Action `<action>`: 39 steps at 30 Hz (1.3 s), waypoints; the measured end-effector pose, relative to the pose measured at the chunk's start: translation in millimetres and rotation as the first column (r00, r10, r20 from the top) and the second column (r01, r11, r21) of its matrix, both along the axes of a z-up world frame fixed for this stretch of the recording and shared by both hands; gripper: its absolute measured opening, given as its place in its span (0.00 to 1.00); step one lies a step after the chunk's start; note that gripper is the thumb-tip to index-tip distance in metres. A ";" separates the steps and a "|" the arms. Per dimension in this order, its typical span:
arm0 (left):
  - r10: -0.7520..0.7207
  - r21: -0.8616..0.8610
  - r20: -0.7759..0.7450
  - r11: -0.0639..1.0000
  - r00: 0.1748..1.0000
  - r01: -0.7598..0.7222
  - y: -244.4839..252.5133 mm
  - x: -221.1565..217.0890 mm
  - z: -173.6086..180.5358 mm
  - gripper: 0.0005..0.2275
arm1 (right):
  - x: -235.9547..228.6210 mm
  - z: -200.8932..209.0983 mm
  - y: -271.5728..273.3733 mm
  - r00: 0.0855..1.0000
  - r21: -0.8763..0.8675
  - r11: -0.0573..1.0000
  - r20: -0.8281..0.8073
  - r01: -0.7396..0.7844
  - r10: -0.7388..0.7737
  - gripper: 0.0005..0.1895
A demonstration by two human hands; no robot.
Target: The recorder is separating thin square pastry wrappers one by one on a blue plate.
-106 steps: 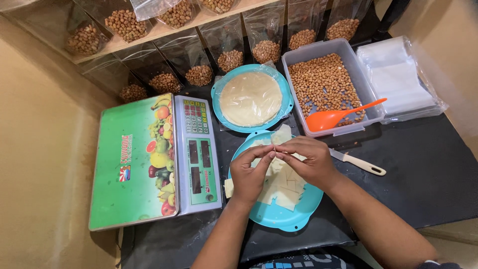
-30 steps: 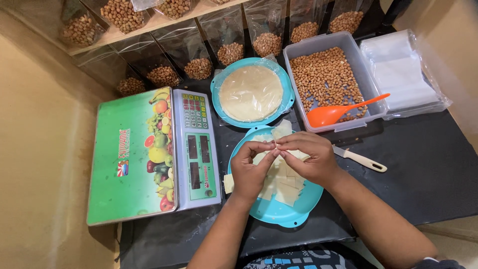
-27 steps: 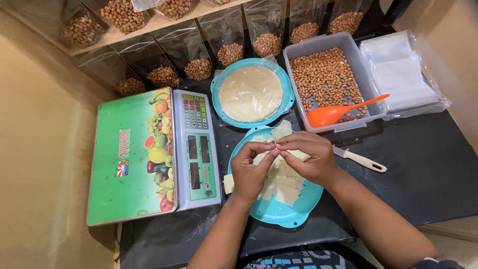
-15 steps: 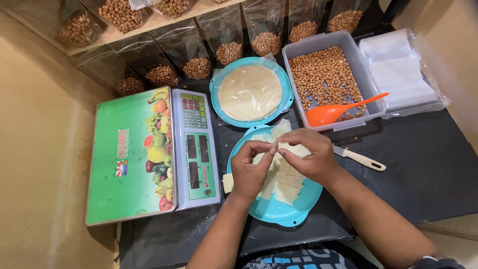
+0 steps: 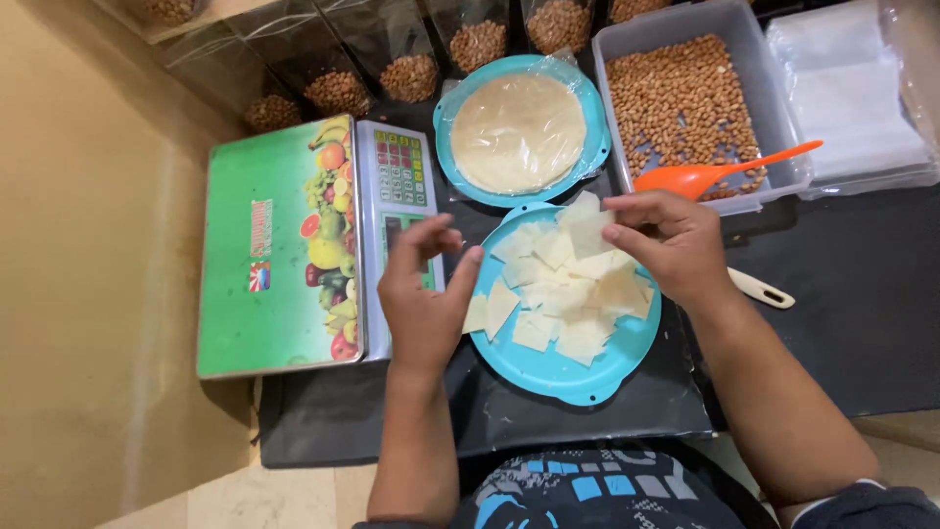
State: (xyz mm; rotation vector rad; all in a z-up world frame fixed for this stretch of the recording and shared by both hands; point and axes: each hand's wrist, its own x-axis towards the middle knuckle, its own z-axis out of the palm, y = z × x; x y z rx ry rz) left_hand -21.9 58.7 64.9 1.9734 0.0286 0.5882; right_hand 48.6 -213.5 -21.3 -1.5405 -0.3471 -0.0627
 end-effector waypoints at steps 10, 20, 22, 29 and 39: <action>-0.032 0.778 -0.240 0.591 0.970 0.211 -6.5 -14.8 -37.6 0.23 | -14.7 58.1 23.2 0.805 -0.544 0.762 0.591 0.351 0.052 0.17; -0.047 0.526 -0.344 0.817 0.938 0.234 -5.1 0.6 -41.8 0.13 | -9.7 44.9 20.2 0.793 -0.524 0.803 0.599 0.284 0.110 0.14; -0.070 0.398 -0.344 0.892 0.936 0.213 -8.4 9.6 -39.9 0.11 | -9.1 41.6 21.2 0.788 -0.510 0.811 0.607 0.287 0.103 0.15; -0.286 -0.238 -0.219 0.943 0.933 0.233 -36.0 38.3 -43.3 0.10 | -7.1 13.0 25.4 0.966 -0.261 0.965 0.255 0.028 0.041 0.23; -0.053 0.002 -0.008 0.999 0.999 0.053 -3.7 -1.8 -36.6 0.08 | -39.3 19.6 54.9 0.598 -0.802 0.596 0.463 -0.031 0.654 0.24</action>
